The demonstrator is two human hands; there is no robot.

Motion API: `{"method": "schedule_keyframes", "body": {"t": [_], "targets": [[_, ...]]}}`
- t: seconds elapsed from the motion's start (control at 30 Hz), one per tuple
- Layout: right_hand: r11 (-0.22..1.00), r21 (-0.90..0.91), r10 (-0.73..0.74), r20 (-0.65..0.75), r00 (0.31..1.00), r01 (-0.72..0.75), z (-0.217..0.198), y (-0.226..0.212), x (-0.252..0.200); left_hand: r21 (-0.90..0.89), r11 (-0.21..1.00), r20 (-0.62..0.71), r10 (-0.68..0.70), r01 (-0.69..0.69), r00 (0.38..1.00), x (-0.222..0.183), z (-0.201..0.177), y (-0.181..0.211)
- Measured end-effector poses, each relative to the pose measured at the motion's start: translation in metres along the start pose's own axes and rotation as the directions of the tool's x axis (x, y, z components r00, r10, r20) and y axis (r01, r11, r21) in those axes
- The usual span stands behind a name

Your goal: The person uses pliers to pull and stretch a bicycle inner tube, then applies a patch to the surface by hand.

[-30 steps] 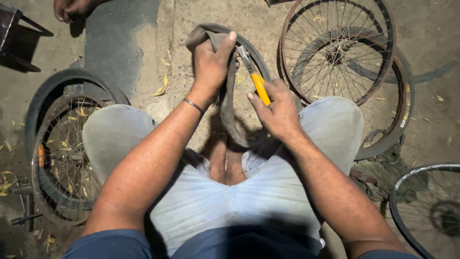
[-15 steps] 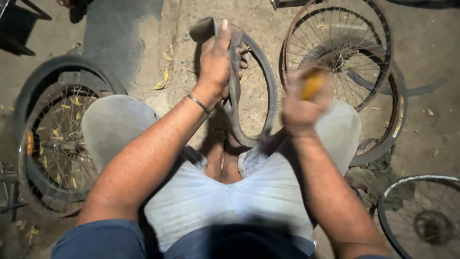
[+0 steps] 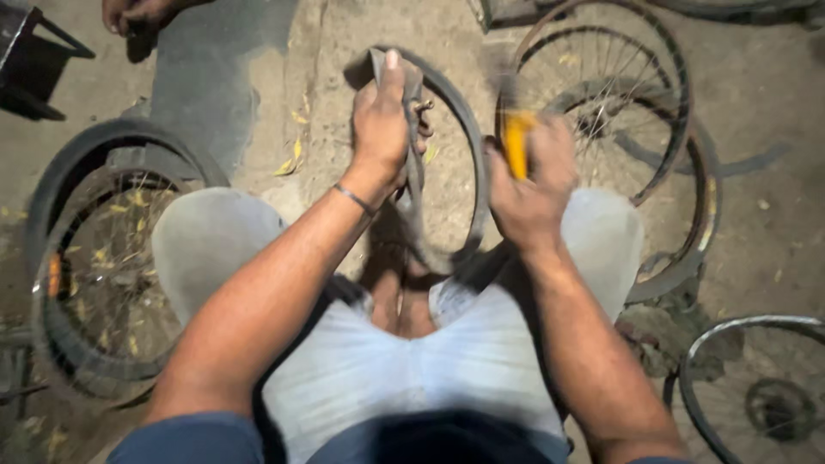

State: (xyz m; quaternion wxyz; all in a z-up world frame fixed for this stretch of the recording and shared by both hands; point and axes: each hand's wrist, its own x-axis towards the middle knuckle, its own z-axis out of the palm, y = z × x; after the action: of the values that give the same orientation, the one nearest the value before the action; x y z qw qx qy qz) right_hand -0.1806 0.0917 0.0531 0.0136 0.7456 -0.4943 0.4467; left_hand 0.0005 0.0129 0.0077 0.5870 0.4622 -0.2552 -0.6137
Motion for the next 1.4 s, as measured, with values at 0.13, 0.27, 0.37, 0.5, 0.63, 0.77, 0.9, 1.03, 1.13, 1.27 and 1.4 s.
{"method": "schedule_keyframes", "body": {"t": [0.13,0.27,0.37,0.5,0.63,0.77,0.9,1.03,1.13,1.27,1.4], "targets": [[0.846,0.287,0.438,0.106,0.893,-0.449,0.009,-0.007,-0.013,0.057,0.995,0.043,0.076,-0.078,0.996,-0.008,-0.005,0.003],[0.938,0.178,0.225,0.340,0.913,-0.297,0.007,0.006,-0.007,0.137,0.990,0.142,0.002,-0.022,0.990,-0.002,0.000,0.015],[0.702,0.386,0.398,0.484,0.779,-0.599,0.002,0.009,-0.010,0.096,0.995,0.214,-0.025,0.005,0.976,0.004,-0.009,0.024],[0.724,0.369,0.309,0.581,0.753,-0.582,-0.007,0.014,-0.011,0.187,0.978,0.242,0.043,-0.090,0.969,0.008,-0.013,0.034],[0.841,0.248,0.256,0.601,0.757,-0.481,-0.005,0.014,-0.005,0.189,0.979,0.255,0.030,-0.080,0.966,0.006,-0.013,0.041],[0.911,0.199,0.180,0.598,0.781,-0.362,-0.009,0.012,-0.003,0.154,0.987,0.279,0.001,-0.046,0.960,0.003,-0.010,0.034],[0.952,0.149,0.136,0.581,0.802,-0.269,-0.015,0.004,-0.003,0.224,0.971,0.301,0.011,-0.082,0.954,0.007,-0.010,0.030],[0.931,0.122,0.211,0.591,0.779,-0.344,-0.017,0.001,0.002,0.199,0.975,0.302,0.037,-0.101,0.952,0.010,-0.014,0.033],[0.927,0.111,0.219,0.616,0.757,-0.358,-0.018,0.001,0.001,0.235,0.966,0.309,0.026,-0.103,0.951,0.009,-0.016,0.034],[0.918,0.104,0.238,0.626,0.743,-0.382,-0.019,0.003,-0.001,0.311,0.944,0.300,0.014,-0.111,0.954,0.010,-0.013,0.027],[0.924,0.097,0.233,0.626,0.744,-0.370,-0.016,0.005,0.000,0.400,0.852,0.382,0.180,-0.338,0.906,0.015,-0.013,0.021]]}}
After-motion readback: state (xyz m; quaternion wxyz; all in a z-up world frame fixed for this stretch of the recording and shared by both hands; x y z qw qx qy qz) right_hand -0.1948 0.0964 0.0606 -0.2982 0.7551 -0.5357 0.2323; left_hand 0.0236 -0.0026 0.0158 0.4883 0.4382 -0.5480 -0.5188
